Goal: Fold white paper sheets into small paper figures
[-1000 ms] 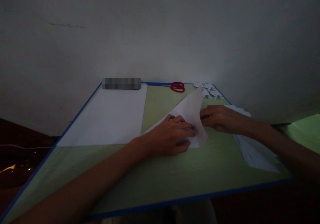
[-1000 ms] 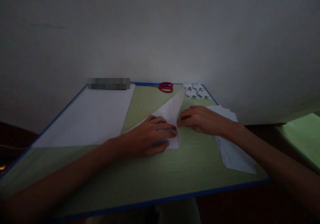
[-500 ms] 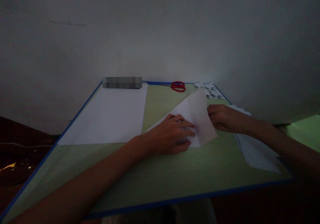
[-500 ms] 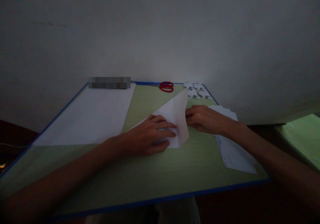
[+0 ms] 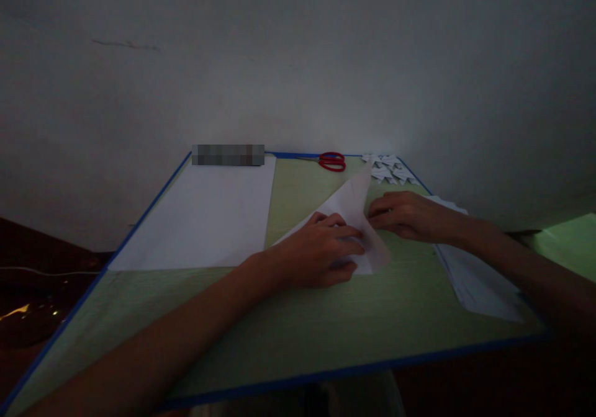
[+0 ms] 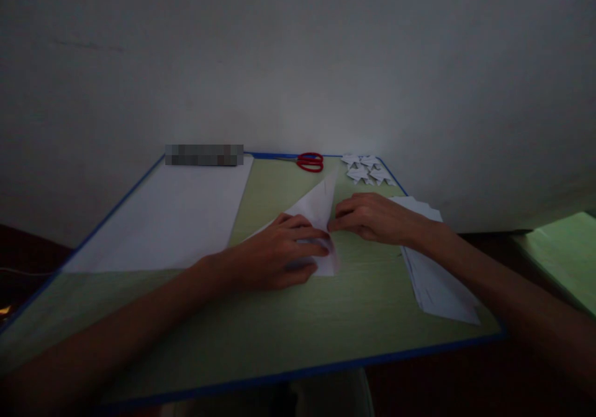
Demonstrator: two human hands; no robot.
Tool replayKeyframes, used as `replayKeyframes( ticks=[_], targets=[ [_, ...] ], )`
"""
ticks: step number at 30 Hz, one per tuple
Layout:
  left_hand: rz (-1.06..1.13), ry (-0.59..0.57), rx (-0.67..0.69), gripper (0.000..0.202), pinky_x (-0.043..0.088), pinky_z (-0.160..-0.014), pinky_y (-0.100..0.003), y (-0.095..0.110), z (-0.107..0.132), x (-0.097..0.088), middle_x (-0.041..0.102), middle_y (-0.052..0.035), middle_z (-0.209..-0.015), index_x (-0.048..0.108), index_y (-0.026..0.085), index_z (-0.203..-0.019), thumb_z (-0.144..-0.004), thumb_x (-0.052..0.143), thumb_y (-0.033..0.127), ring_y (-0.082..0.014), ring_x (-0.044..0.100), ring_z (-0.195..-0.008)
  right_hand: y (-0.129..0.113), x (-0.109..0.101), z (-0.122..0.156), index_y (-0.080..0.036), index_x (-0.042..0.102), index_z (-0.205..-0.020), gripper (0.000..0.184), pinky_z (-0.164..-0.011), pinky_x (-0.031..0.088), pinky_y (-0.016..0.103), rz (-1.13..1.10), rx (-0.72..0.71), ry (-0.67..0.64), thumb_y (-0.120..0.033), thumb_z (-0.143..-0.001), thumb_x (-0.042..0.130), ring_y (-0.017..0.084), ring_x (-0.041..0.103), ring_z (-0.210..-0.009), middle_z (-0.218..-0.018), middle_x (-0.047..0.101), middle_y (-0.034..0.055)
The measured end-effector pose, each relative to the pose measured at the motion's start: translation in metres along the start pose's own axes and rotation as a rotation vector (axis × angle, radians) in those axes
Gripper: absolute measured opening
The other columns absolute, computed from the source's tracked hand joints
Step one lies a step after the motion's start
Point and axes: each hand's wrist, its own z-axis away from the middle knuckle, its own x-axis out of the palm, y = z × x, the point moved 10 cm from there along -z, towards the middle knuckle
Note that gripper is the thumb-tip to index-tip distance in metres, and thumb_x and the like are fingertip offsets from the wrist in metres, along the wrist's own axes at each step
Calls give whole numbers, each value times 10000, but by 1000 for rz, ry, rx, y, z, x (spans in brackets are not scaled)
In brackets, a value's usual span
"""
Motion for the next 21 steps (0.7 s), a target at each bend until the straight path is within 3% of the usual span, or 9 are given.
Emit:
replayKeyframes(
  ticks=[5,12,17,21],
  targets=[
    [-14,-1,-1,313,405,-1033,-466,-1,0,2,650,-60,-1390,680,229,-1260,-977,570,302,-286,543,-1216,-4,-2,-4,-212,760,-1083,332,-737,433,310,65,-6,-27,-54,-932,511,174,635,-785,-968,739,58],
    [-3,-8,40,271,416,-1005,-452,9,3,-2,664,-52,-1384,696,240,-1203,-974,570,309,-277,569,-1189,-17,-7,12,-203,764,-834,282,-796,505,347,50,33,28,-62,-921,537,213,662,-847,-904,746,78],
    [29,2,26,357,413,-1005,-437,8,3,-4,676,-69,-1374,639,212,-1324,-981,546,238,-262,572,-1195,-29,-5,17,-204,761,-862,260,-829,505,375,58,12,37,-58,-923,555,224,669,-894,-967,754,84],
    [9,-20,25,321,399,-1005,-424,5,2,0,671,-57,-1391,668,213,-1272,-992,513,189,-252,571,-1205,-28,-6,10,-200,757,-862,246,-764,465,344,80,17,28,-52,-922,570,201,657,-848,-981,753,77]
  ],
)
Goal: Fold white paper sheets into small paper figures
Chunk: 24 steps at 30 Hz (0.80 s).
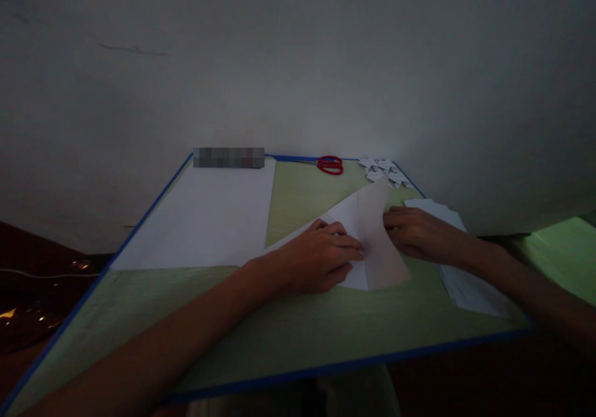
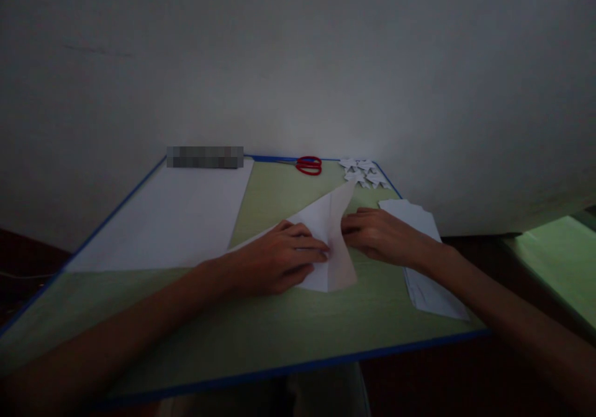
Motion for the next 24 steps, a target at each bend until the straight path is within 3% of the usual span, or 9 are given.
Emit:
replayKeyframes(
  ticks=[5,11,19,24],
  targets=[
    [-8,4,8,305,409,-988,-437,0,-1,1,672,-47,-1392,677,218,-1253,-989,525,200,-254,565,-1199,4,-2,-7,-184,737,-832,250,-742,436,333,-4,-27,-9,-38,-923,556,184,635,-790,-954,746,71],
    [-1,12,5,312,404,-1019,-431,-1,0,2,669,-41,-1390,664,226,-1270,-998,512,210,-256,557,-1210,7,4,-10,-197,754,-1016,300,-759,448,344,5,-50,-53,-8,-893,556,189,649,-813,-975,746,57],
    [-23,20,-5,305,424,-1024,-464,0,1,-2,625,-80,-1423,681,234,-1248,-978,540,246,-276,551,-1225,4,1,-4,-204,770,-975,251,-811,492,365,-10,-17,-12,-64,-934,566,216,693,-916,-1068,772,90],
    [-31,11,-1,293,427,-1014,-468,0,0,-2,666,-79,-1338,678,241,-1232,-969,550,261,-282,554,-1194,10,5,-3,-206,769,-979,273,-782,479,351,-16,-4,-8,-38,-916,564,202,683,-880,-1086,768,80]
  ],
)
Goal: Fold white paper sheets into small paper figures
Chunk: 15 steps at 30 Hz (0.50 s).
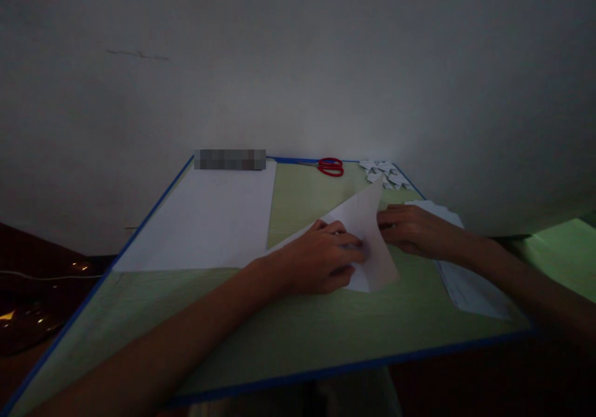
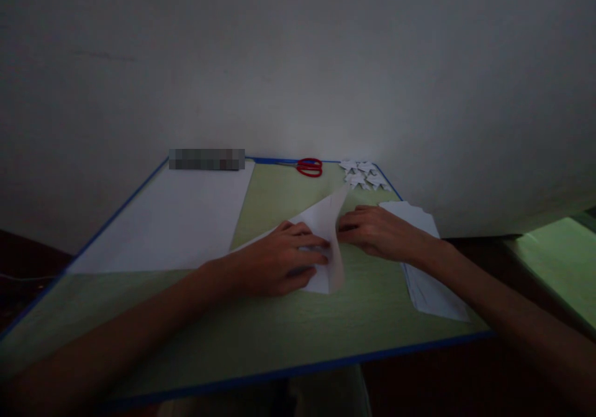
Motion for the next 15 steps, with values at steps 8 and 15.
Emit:
replayKeyframes(
  ticks=[8,15],
  targets=[
    [-41,-21,5,305,404,-988,-452,0,0,3,655,-68,-1349,650,247,-1260,-981,533,286,-286,537,-1190,9,0,-4,-218,766,-1031,292,-750,453,333,31,-4,0,-60,-922,547,189,632,-812,-992,749,65],
    [-51,-6,-13,285,396,-982,-473,-1,1,2,654,-55,-1363,662,261,-1228,-966,557,299,-296,528,-1219,18,1,-6,-222,756,-1122,334,-742,461,325,78,-13,4,-75,-951,509,191,632,-811,-984,745,68]
  ],
)
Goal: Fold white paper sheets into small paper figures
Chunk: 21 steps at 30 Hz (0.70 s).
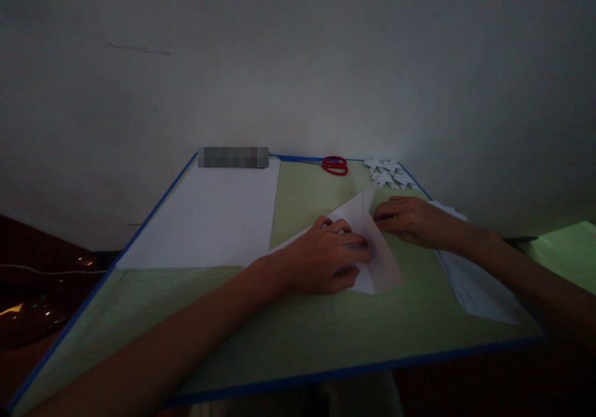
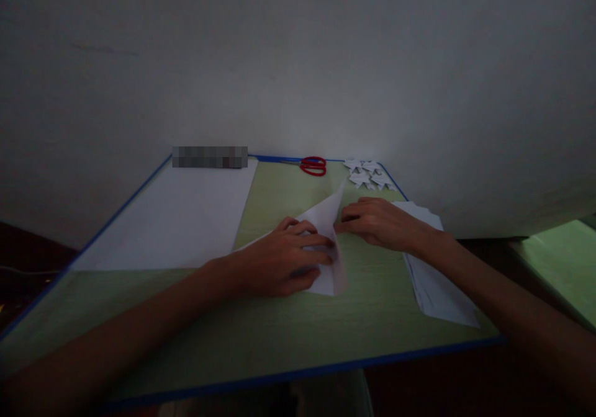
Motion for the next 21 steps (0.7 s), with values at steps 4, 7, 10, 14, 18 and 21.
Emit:
replayKeyframes(
  ticks=[4,7,10,14,18,21],
  targets=[
    [55,6,-25,322,384,-1029,-468,-2,-1,-1,671,-65,-1332,635,241,-1266,-954,570,292,-283,541,-1238,3,0,0,-208,765,-1072,320,-731,463,323,10,8,8,-67,-950,506,200,644,-813,-980,747,72],
    [70,-10,-59,383,389,-1023,-469,-6,-2,1,679,-103,-1302,603,186,-1307,-949,578,321,-287,560,-1221,2,0,2,-200,770,-1008,293,-728,467,324,8,14,5,-58,-931,525,204,649,-808,-993,755,76],
    [57,-23,-46,380,394,-1011,-474,-7,-3,2,649,-121,-1351,620,179,-1297,-958,557,340,-293,571,-1213,2,0,3,-200,768,-1041,313,-744,482,332,-5,27,-2,-37,-908,537,211,661,-835,-1043,763,81],
    [47,-20,-37,402,390,-1030,-482,-5,-3,0,622,-120,-1409,624,196,-1327,-960,562,350,-303,563,-1240,1,-1,2,-215,765,-1089,343,-774,495,334,-23,18,-2,-30,-905,542,202,675,-867,-1090,766,81],
    [68,-43,-54,401,413,-1026,-479,1,-4,0,650,-121,-1382,635,152,-1300,-965,586,366,-302,565,-1209,-4,-4,2,-206,773,-972,307,-780,494,343,-70,10,11,-30,-919,527,199,678,-865,-1022,765,81],
    [48,-47,-38,322,434,-992,-459,7,-6,-1,680,-134,-1316,665,138,-1231,-988,562,323,-296,571,-1198,-11,-5,5,-192,740,-811,261,-755,480,342,-80,8,3,-54,-925,550,196,653,-803,-913,749,74]
  ],
)
